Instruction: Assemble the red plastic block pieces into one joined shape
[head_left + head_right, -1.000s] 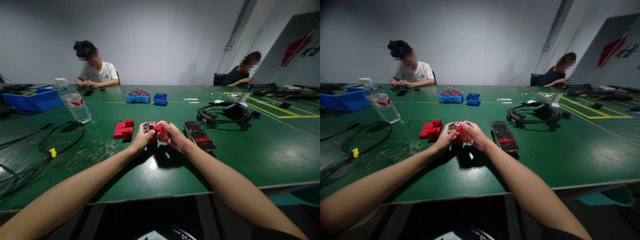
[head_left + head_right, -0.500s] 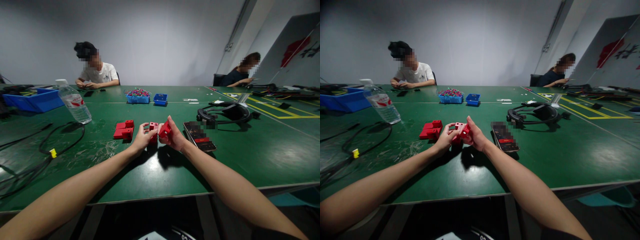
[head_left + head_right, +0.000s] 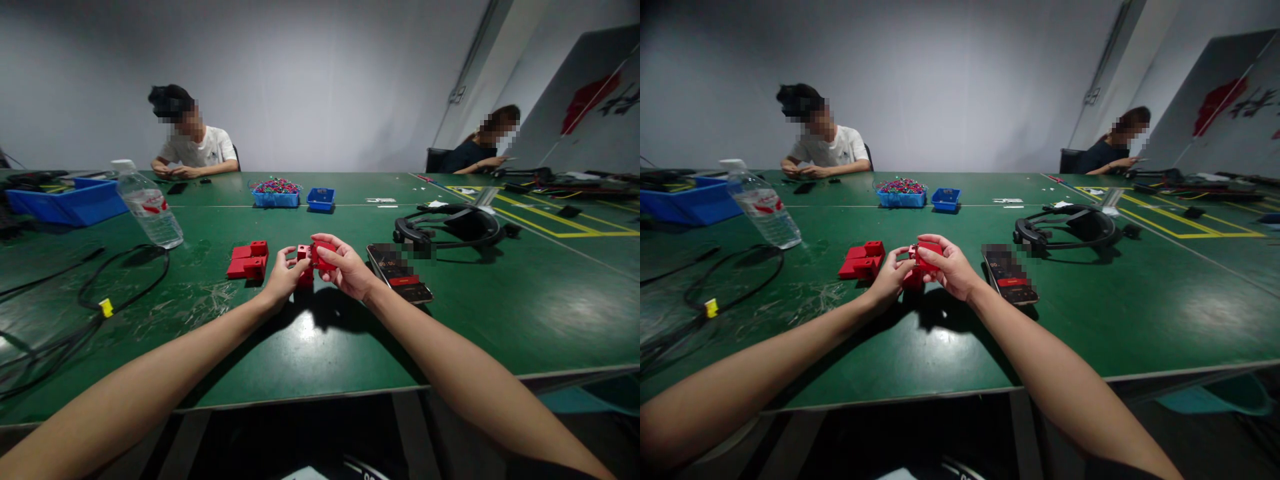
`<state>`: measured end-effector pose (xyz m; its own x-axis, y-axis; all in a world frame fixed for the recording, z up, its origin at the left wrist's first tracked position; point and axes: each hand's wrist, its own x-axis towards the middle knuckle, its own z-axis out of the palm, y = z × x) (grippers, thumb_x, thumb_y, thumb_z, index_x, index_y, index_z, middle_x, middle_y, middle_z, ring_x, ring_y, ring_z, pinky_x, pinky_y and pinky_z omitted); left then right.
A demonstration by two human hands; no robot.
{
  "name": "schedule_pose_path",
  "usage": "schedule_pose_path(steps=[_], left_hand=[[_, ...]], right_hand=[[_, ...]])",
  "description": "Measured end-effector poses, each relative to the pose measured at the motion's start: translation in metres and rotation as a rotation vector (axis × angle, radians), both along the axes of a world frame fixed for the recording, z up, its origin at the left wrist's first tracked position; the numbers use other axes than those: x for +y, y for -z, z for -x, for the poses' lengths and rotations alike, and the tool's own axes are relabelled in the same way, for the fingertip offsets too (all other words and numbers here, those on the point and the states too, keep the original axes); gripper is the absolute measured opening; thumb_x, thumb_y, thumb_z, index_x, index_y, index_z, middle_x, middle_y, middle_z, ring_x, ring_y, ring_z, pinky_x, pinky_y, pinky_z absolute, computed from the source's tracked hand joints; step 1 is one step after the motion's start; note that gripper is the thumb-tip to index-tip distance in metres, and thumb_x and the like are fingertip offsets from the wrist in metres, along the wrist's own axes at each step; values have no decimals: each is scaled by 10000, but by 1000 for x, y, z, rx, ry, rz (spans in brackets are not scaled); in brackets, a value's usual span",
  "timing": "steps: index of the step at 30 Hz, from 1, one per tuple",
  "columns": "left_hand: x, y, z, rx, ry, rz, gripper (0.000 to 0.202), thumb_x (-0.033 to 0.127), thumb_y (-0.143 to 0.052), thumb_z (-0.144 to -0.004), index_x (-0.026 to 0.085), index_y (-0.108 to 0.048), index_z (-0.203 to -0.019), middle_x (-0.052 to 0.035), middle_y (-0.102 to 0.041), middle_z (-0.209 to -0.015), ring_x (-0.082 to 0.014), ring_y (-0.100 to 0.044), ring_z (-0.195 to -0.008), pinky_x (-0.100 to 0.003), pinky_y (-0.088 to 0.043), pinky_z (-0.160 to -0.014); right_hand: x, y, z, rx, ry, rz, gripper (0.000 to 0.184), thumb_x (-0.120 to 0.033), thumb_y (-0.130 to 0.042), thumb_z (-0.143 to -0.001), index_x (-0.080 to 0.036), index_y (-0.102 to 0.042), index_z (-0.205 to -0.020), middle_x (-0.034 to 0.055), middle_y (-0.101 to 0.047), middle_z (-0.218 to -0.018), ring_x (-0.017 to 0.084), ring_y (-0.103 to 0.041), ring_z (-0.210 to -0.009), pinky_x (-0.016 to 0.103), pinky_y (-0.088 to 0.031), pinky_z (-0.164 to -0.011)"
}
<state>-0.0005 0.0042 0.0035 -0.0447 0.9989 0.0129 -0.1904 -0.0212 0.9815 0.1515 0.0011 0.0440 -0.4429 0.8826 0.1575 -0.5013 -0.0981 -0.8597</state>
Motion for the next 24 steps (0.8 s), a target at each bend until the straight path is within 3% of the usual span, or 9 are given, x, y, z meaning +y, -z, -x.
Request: schedule_pose_path(steps=[3,10,15,24], left_hand=[[2,2,1,-18,6,-3,689,383,-774,-668,195,-393,-1211,-60,-608,-965,-159,-637,-736,-295,-494,-679],[4,6,2,-39,6,-12,630,379,-758,-684,212,-406,-1180,-47,-601,-959,-143,-625,-703,-279,-483,-646],[4,5,2,-43,6,-5,626,367,-756,-681,212,-406,-1176,-39,-601,-940,-132,-614,-661,-270,-473,-623],[3,2,1,-53,2,7,602,329,-742,-703,204,-390,-1176,-19,-594,-890,-116,-598,-621,-283,-487,-648]], right_hand=[[-1,0,0,-49,40,-28,430,-291,-841,-632,-197,-635,-997,-1,-706,-838,63,-590,-543,135,-401,-404],[-2,-1,0,-111,55,-105,351,-161,-832,-557,-187,-638,-849,-49,-652,-717,47,-525,-546,151,-406,-497],[-2,0,0,-119,54,-114,341,-159,-806,-576,-201,-622,-860,-47,-643,-738,58,-528,-568,163,-408,-510],[0,0,0,-59,54,-157,310,-20,-643,-503,-205,-666,-751,-18,-665,-929,105,-590,-751,169,-457,-572]])
